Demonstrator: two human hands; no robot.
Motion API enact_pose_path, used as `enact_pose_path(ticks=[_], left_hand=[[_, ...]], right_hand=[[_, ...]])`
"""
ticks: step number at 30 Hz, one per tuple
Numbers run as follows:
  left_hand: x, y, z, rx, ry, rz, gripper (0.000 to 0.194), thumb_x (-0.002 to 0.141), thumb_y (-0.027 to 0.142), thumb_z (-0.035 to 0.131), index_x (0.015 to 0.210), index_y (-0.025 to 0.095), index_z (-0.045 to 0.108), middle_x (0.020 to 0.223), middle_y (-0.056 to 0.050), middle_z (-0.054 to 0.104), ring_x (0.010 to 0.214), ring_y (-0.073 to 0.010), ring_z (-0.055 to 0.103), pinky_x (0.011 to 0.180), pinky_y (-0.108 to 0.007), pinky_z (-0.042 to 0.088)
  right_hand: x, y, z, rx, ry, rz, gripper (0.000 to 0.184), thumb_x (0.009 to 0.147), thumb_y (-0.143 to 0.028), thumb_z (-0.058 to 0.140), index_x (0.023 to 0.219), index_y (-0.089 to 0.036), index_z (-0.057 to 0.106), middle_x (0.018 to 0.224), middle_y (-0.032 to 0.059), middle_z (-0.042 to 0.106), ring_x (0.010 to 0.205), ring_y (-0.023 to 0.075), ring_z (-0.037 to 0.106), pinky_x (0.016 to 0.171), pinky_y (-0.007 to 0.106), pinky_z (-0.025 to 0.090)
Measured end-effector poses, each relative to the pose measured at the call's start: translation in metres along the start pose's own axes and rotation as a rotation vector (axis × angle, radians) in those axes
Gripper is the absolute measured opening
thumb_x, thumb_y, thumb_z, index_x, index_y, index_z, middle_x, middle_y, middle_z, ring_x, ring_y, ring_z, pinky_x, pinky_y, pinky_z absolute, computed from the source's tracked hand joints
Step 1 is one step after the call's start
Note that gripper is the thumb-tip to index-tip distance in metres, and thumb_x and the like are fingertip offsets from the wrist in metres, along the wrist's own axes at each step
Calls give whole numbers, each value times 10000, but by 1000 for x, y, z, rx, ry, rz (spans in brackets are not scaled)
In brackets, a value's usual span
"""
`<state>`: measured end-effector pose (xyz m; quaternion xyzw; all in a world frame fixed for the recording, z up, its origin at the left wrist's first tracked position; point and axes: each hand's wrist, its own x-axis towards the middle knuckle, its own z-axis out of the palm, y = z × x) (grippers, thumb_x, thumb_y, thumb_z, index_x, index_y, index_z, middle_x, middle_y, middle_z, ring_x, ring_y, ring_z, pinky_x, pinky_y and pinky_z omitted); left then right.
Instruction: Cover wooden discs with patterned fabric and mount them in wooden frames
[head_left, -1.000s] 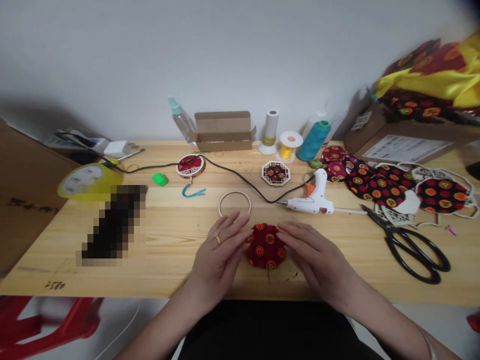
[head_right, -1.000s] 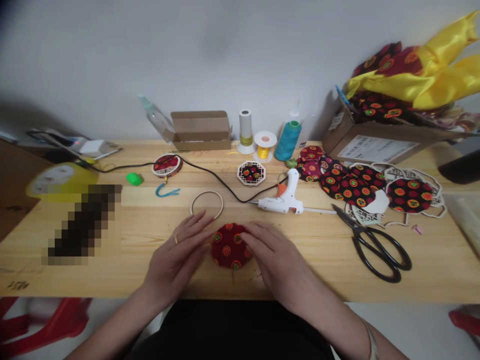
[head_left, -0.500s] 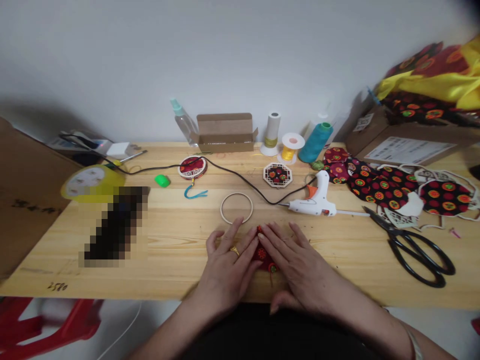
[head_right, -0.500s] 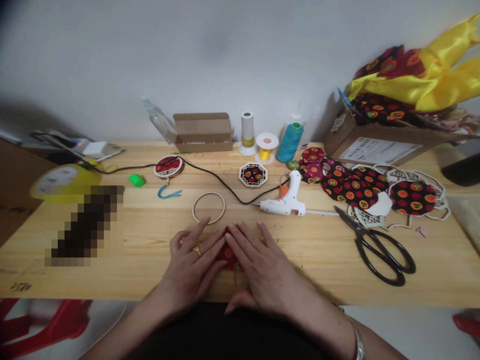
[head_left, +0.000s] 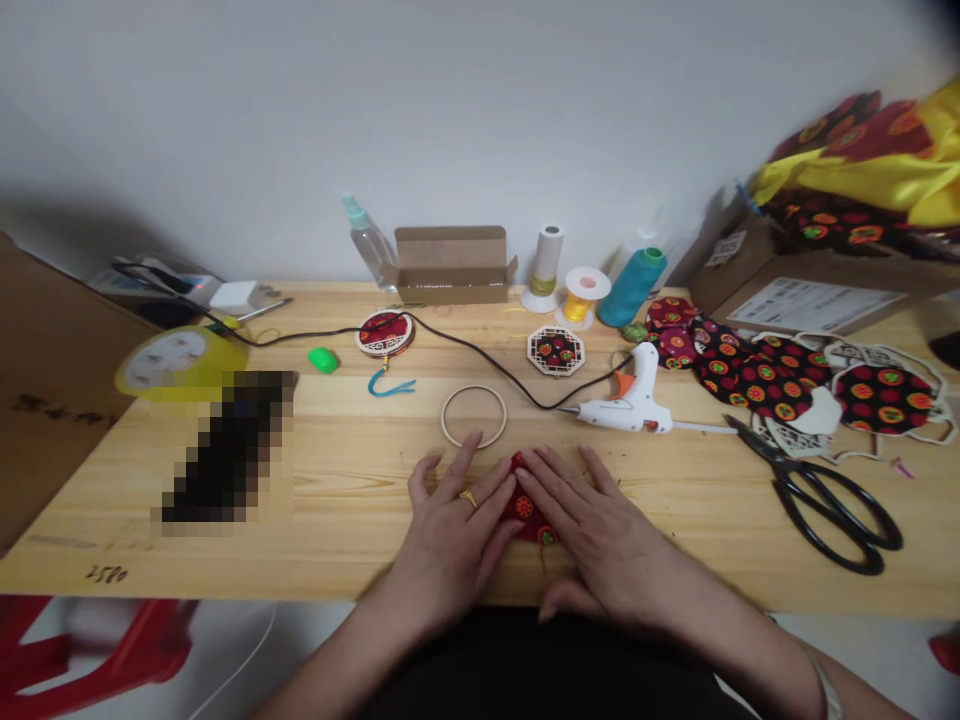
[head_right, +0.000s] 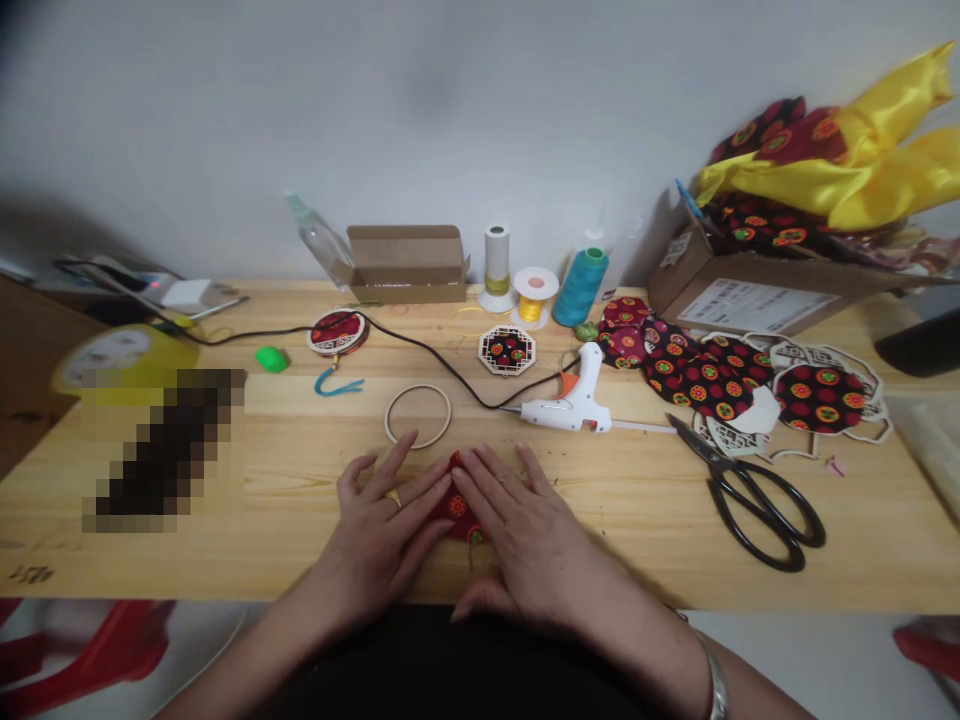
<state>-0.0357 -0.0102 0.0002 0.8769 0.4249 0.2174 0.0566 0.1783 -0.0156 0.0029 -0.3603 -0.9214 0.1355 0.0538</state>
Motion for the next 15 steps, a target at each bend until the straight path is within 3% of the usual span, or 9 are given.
enact_pose_path(ticks=[4,6,9,12,15], left_hand=[[-3,-4,-5,-95,-3,-33,335,892,170,539,1225,193,568,1343,-98,581,1373,-369,309,990,-556,293],[-5,-5,-11,-198,59,-116,373,900,159,517,1271,192,524,1408,-120,509,1386,-320,301,1029,-517,313],[-6,-2,-18,-393,127,-361,399,913,200,499,1311,222,480,1372,-95,537,1294,-237,446,1037,-426,371],[-7,3,-21,-561,113,-623,385,906,302,523,1286,249,504,1293,-62,594,1121,-209,567,966,-389,442],[-7,6,-20,-699,116,-755,393,887,357,541,1261,235,521,1288,-69,593,1065,-207,581,954,-401,449]], right_hand=[[-6,0,-12,43,106,49,1013,800,-727,413,1500,-75,78,1553,189,174,1442,316,69,1126,584,174],[-7,-1,-17,64,215,158,940,835,-651,460,1499,-93,96,1532,197,239,1429,310,154,1117,546,240],[-5,-7,-18,87,316,311,840,833,-550,542,1471,-133,191,1433,175,407,1340,297,339,1063,489,353],[0,-14,-16,77,290,352,862,762,-527,626,1443,-141,266,1392,158,448,1281,322,382,1044,493,364],[4,-18,-17,58,243,368,914,711,-496,675,1445,-130,273,1362,159,475,1229,339,407,1021,504,370]])
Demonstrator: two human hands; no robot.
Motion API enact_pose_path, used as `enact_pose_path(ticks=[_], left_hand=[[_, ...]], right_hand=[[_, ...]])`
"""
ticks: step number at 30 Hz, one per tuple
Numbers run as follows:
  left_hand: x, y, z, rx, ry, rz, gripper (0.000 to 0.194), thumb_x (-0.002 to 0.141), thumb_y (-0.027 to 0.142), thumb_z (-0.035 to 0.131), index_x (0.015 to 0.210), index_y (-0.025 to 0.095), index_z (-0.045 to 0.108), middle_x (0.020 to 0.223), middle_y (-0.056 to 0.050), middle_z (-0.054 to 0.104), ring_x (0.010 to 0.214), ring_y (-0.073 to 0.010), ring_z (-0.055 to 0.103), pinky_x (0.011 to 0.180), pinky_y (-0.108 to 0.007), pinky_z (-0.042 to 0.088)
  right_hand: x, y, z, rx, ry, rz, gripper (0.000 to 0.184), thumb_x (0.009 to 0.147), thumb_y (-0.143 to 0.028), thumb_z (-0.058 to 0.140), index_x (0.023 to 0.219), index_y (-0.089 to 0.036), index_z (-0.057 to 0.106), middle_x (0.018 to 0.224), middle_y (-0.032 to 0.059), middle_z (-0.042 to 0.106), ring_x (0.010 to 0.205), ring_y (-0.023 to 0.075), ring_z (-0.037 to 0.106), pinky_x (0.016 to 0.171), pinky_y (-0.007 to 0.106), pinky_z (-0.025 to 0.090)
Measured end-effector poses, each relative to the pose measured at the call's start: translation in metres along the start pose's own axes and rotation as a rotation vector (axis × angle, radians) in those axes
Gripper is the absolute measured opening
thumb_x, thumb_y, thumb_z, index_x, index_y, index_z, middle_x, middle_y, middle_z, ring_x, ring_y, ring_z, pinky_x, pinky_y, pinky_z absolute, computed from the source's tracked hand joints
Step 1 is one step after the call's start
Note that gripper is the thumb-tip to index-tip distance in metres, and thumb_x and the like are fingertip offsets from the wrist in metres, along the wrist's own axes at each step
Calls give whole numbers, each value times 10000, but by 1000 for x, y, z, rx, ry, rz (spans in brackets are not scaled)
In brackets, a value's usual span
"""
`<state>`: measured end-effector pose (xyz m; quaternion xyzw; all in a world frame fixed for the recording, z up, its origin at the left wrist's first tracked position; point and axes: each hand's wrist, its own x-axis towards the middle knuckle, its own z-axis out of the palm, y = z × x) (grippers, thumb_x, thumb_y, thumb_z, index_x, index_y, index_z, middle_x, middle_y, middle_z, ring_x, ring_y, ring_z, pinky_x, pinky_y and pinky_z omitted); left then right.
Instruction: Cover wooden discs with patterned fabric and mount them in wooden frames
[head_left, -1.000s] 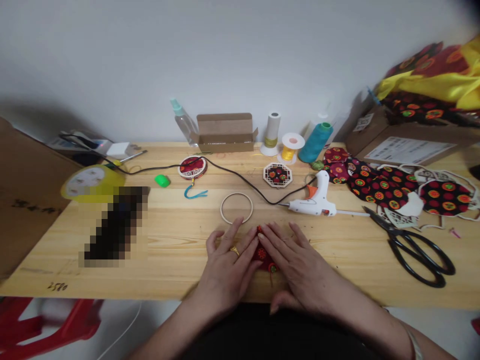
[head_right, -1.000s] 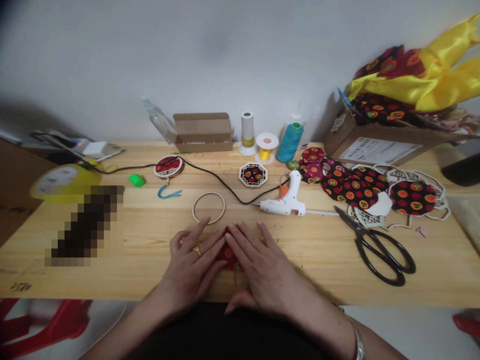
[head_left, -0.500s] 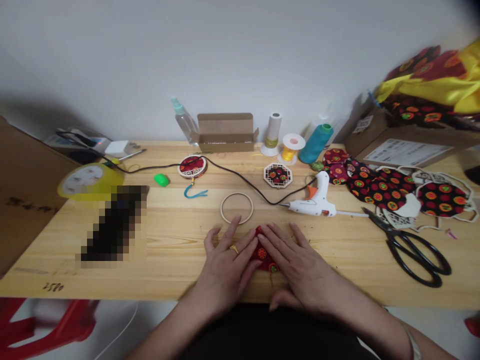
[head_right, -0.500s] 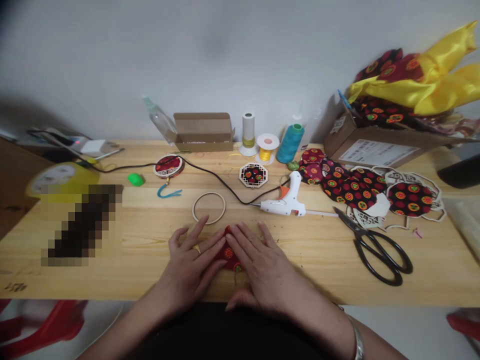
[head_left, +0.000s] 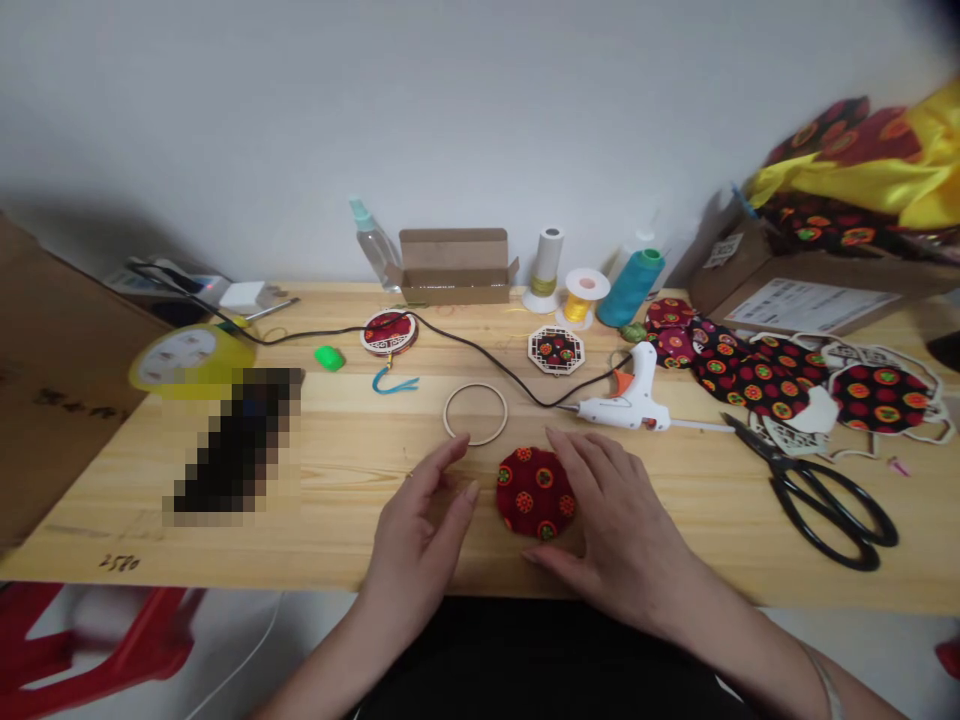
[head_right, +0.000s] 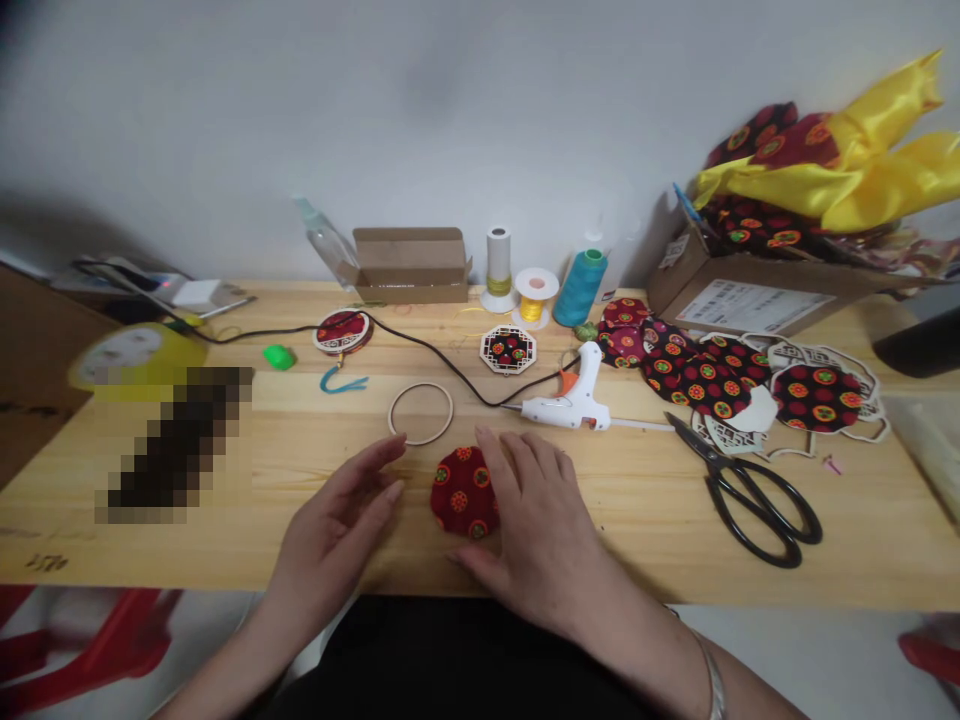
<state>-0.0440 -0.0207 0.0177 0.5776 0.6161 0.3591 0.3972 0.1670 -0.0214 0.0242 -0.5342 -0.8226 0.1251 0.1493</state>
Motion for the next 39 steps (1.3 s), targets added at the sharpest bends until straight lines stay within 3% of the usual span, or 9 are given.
enact_pose_path(ticks=[9,16,22,32,39], left_hand=[[-1,1,2,-192,-35,-118,437,841,377,576,1239,202,526,1283,-94,597,1166,-220,556,1018,-419,421],[2,9,-1,-306,-49,-172,440,795,363,619,1190,181,552,1269,-105,619,1178,-208,576,1013,-358,451],[7,15,-3,-448,-62,-249,432,737,354,697,1123,183,604,1198,-99,667,1143,-235,603,1002,-381,460],[15,13,1,-620,-135,-312,402,720,288,742,1082,160,621,1183,-110,674,1127,-244,613,985,-394,476],[23,20,13,-531,-169,-334,537,632,202,775,1130,132,586,1088,-134,714,1023,-251,669,908,-409,525]], right_hand=[[6,-3,-1,-68,-71,-16,918,680,-417,698,1447,-127,284,1271,168,544,1130,335,467,936,499,404],[13,-3,-4,-107,-89,-31,855,711,-380,676,1433,-107,307,1200,168,579,1051,330,508,867,488,435],[17,-6,-6,-167,-118,-44,883,716,-386,675,1442,-73,281,1144,188,589,1008,338,520,835,497,446],[12,1,-2,-127,-27,-139,955,721,-394,670,1453,-64,152,1161,191,581,1020,325,529,856,471,453],[4,8,4,-143,91,-203,819,764,-363,629,1410,-35,247,1172,202,578,1090,332,495,931,501,411]])
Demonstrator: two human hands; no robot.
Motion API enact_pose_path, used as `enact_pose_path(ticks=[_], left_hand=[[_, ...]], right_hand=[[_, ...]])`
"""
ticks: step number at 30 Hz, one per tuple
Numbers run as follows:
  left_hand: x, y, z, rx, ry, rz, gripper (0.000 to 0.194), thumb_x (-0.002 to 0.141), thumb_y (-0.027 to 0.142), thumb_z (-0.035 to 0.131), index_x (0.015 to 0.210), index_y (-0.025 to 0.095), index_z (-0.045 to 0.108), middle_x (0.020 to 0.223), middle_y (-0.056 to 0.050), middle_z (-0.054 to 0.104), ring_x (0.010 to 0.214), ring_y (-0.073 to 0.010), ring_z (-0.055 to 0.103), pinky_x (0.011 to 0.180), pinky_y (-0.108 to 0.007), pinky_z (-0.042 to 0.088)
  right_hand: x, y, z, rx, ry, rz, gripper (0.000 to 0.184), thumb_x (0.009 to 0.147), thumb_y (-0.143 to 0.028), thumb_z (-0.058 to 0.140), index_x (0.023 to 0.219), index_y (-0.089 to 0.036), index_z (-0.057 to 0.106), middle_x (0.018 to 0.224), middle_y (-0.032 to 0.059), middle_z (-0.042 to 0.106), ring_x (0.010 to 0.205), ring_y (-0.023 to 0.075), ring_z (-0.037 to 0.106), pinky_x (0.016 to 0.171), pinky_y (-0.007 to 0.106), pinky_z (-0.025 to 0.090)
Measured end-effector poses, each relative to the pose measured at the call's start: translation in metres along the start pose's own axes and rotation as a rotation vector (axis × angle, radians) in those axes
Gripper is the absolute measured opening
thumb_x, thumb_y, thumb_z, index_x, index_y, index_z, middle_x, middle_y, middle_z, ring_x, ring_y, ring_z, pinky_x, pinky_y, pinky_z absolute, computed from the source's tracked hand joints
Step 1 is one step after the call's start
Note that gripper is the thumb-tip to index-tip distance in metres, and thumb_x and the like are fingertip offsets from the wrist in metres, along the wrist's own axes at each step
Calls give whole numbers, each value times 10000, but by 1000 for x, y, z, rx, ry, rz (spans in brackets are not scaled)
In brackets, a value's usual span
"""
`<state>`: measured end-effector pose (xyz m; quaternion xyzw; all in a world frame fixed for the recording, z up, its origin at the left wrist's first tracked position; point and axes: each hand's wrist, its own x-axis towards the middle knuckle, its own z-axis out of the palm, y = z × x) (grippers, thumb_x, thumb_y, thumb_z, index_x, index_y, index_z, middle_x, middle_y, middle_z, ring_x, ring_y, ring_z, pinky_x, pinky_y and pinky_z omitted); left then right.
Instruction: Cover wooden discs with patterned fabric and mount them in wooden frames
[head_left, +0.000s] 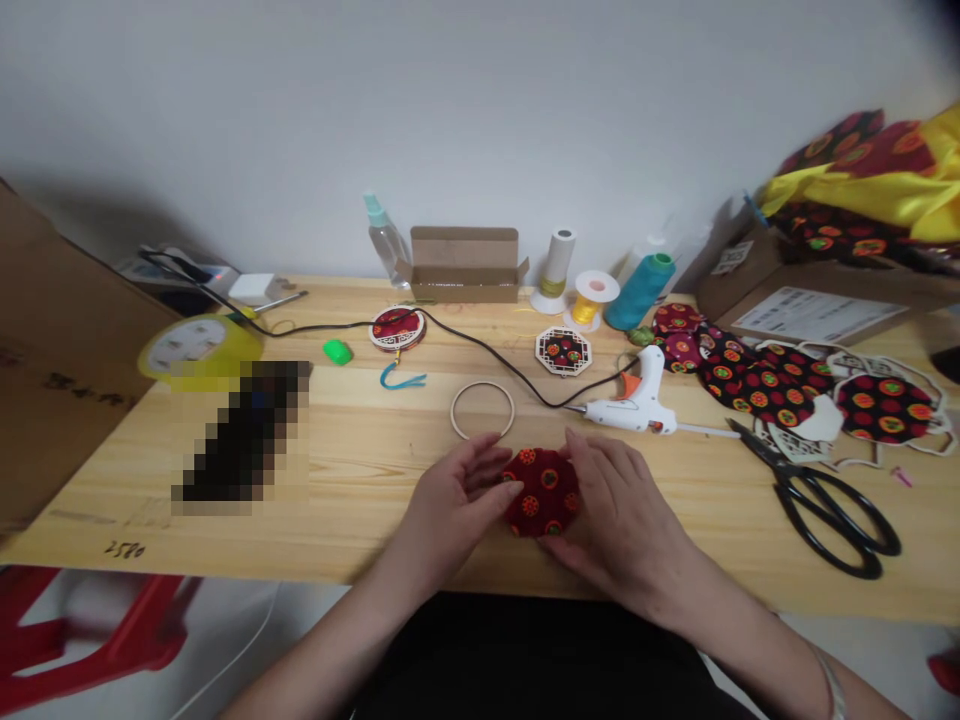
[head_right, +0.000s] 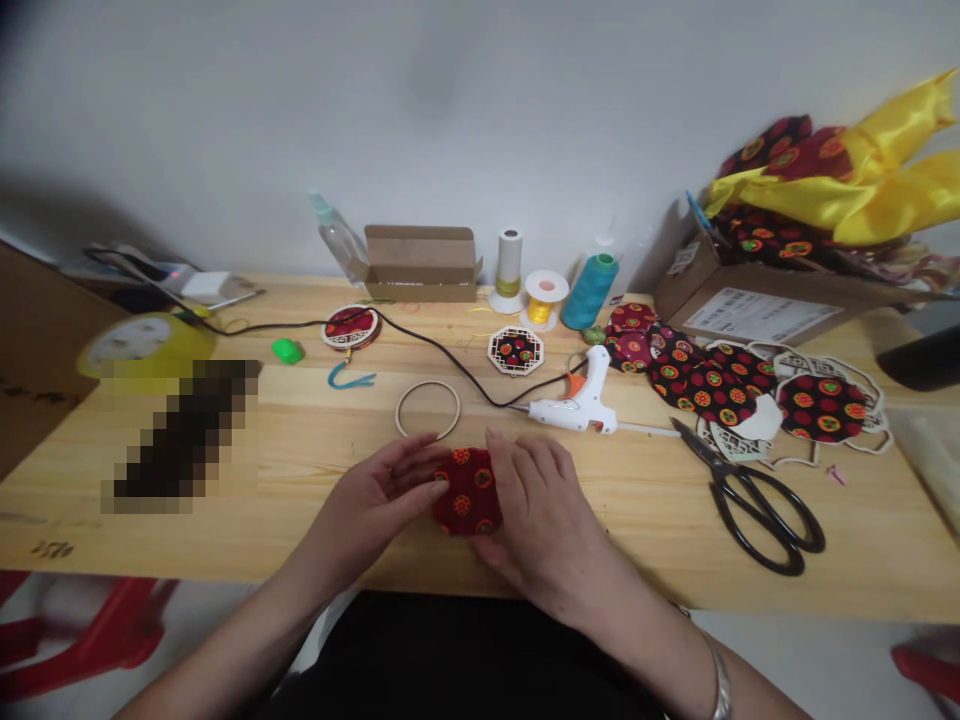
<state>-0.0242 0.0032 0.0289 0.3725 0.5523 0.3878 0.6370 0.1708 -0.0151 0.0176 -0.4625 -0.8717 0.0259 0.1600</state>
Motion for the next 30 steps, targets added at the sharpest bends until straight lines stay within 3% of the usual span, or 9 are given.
enact_pose_path(ticks=[4,8,10,12,14,17,22,26,30], left_hand=[[5,2,6,123,-91,-27,379,651,183,744,1024,156,680,984,-95,754,920,-260,703,818,-391,552],[7,5,11,170,-124,-25,170,709,179,683,869,183,741,866,-43,775,810,-232,720,741,-331,560],[7,6,12,140,-123,-36,164,717,184,683,870,187,744,847,-30,778,781,-212,723,716,-303,562],[6,5,12,64,-145,-67,193,731,203,691,917,186,740,841,-27,780,745,-191,724,685,-278,565],[4,3,13,-39,-166,-108,228,739,223,706,961,175,733,837,-34,780,719,-176,724,666,-263,569],[1,0,15,-134,-173,-137,260,728,231,735,977,158,729,837,-48,778,721,-172,725,671,-258,574],[-3,-1,19,-160,-182,-150,226,717,241,757,930,167,735,846,-48,776,718,-161,720,652,-241,566],[-5,1,23,-156,-222,-166,284,650,232,805,921,176,739,891,-55,774,756,-179,717,702,-272,561],[-6,0,26,-143,-253,-187,234,695,283,773,885,149,752,801,-66,770,667,-162,703,652,-255,543]], right_hand=[[-2,1,4,-16,28,1,796,767,-391,619,1399,-39,287,1157,205,591,1069,334,516,941,539,393],[-5,4,-2,87,10,49,897,714,-411,701,1419,-60,273,1227,213,566,1131,351,508,969,564,388],[-6,8,-7,250,12,168,903,708,-446,719,1424,-98,291,1311,207,523,1205,346,476,981,553,404],[-6,12,-12,494,16,371,736,763,-466,668,1370,-144,404,1299,176,555,1181,307,525,958,518,449],[-4,14,-16,794,-15,575,522,808,-456,613,1239,-169,550,1171,134,652,1041,259,625,892,464,507],[2,13,-18,1138,-108,721,341,789,-428,622,1005,-169,674,950,78,730,835,199,680,764,364,551],[5,10,-19,1257,-120,821,247,742,-401,663,755,-154,673,675,14,700,594,120,618,587,260,509],[2,9,-19,1276,-154,787,263,746,-412,660,781,-153,690,704,28,706,608,121,613,580,256,493],[-1,7,-19,1293,-158,753,268,762,-418,653,810,-157,693,721,34,704,616,122,611,582,259,497]])
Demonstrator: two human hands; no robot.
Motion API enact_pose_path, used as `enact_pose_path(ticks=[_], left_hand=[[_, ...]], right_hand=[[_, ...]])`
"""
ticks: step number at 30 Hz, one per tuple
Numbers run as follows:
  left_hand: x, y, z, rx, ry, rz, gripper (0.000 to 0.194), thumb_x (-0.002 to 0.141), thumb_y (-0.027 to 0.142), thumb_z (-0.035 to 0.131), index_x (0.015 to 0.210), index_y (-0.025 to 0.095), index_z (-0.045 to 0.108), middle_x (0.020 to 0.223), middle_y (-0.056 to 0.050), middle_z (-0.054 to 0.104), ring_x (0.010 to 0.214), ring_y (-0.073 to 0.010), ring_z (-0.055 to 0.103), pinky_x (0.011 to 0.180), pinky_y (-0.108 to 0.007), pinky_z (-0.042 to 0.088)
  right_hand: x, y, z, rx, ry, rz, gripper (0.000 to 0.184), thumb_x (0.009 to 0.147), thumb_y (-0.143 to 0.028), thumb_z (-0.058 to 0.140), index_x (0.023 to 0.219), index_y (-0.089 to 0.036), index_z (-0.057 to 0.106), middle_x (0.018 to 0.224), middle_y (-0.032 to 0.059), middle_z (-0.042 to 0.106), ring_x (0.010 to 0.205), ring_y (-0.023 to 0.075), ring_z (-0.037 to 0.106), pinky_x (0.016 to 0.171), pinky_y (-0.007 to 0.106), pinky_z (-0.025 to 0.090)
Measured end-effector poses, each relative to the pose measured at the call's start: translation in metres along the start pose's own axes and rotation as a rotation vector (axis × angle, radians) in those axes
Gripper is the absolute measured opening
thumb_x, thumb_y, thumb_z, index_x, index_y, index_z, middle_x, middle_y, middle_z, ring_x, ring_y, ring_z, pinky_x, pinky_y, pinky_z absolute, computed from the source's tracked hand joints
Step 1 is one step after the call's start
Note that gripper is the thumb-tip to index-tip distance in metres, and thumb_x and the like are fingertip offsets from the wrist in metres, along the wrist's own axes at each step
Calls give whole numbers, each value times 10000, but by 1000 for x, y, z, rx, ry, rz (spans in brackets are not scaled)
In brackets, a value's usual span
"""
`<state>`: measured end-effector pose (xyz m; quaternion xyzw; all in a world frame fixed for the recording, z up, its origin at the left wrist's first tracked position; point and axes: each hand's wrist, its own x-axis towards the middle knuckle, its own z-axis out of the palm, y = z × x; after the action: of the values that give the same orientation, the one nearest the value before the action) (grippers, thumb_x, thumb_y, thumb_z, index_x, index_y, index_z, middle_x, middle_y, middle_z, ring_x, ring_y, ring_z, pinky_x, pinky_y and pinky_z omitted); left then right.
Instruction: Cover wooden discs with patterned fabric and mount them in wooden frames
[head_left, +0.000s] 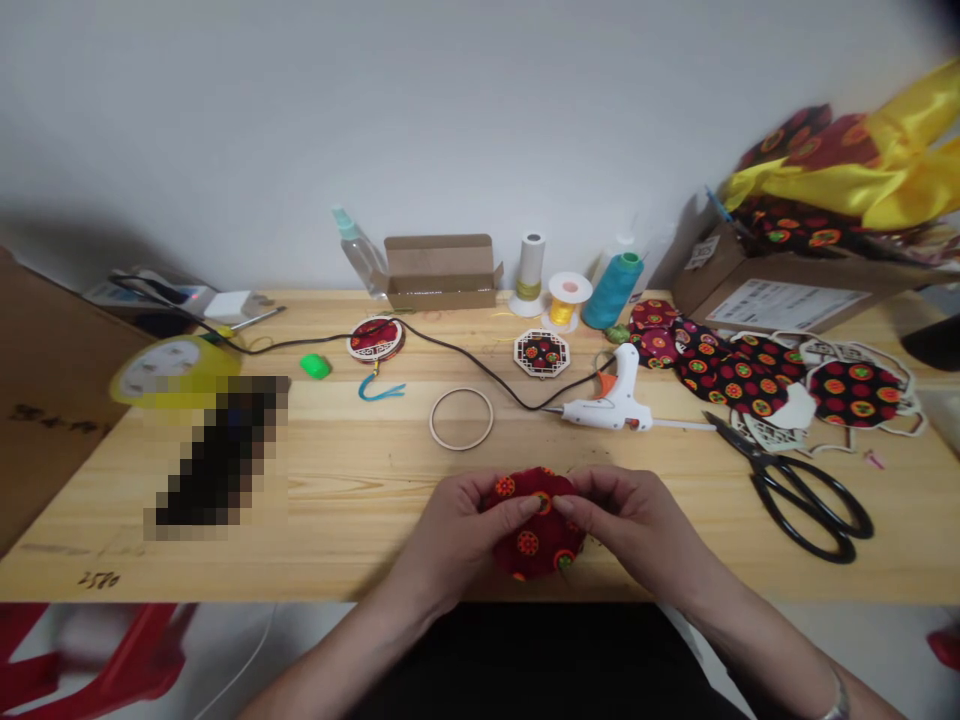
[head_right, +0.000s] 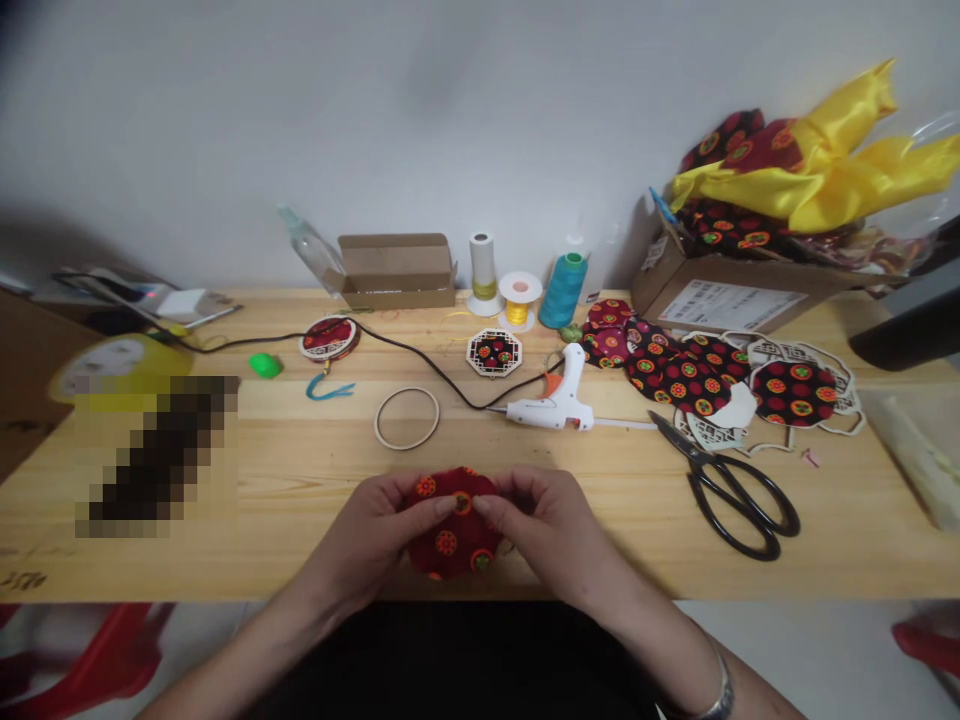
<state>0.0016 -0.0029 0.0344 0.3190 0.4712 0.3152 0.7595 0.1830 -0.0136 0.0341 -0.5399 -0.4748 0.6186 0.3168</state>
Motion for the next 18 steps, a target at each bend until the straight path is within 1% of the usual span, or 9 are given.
enact_pose_path(ticks=[4,10,13,15,18], left_hand=[[0,-5,1,-15,23,16,182,717,307,753,789,140,759,695,-52,752,572,-130,666,580,-221,514],[1,-5,0,-77,-1,14,210,749,320,733,842,133,765,679,-54,747,586,-131,663,583,-215,511],[0,-2,0,-109,-23,37,264,794,374,689,857,130,767,702,-64,753,595,-128,660,601,-210,509],[-1,-2,0,-150,-51,47,286,798,396,682,881,134,765,739,-69,759,604,-130,664,622,-220,516],[-2,-5,2,-205,-93,27,294,723,309,769,969,149,745,832,-73,765,697,-161,696,696,-260,540]], right_hand=[[-2,-1,1,16,-11,-6,255,766,-409,654,796,-157,681,713,25,693,627,116,611,601,255,503],[-1,-2,2,-27,12,-8,269,759,-426,658,749,-157,670,676,19,676,600,115,593,569,246,484],[0,-2,1,-18,16,-2,276,760,-434,654,779,-160,681,682,22,683,587,117,593,556,248,486],[1,-2,0,-13,24,-8,274,756,-433,654,786,-163,684,689,25,690,587,118,598,558,251,493],[1,-3,0,-18,52,-19,267,749,-429,654,774,-164,681,695,25,694,600,120,605,573,251,501]])
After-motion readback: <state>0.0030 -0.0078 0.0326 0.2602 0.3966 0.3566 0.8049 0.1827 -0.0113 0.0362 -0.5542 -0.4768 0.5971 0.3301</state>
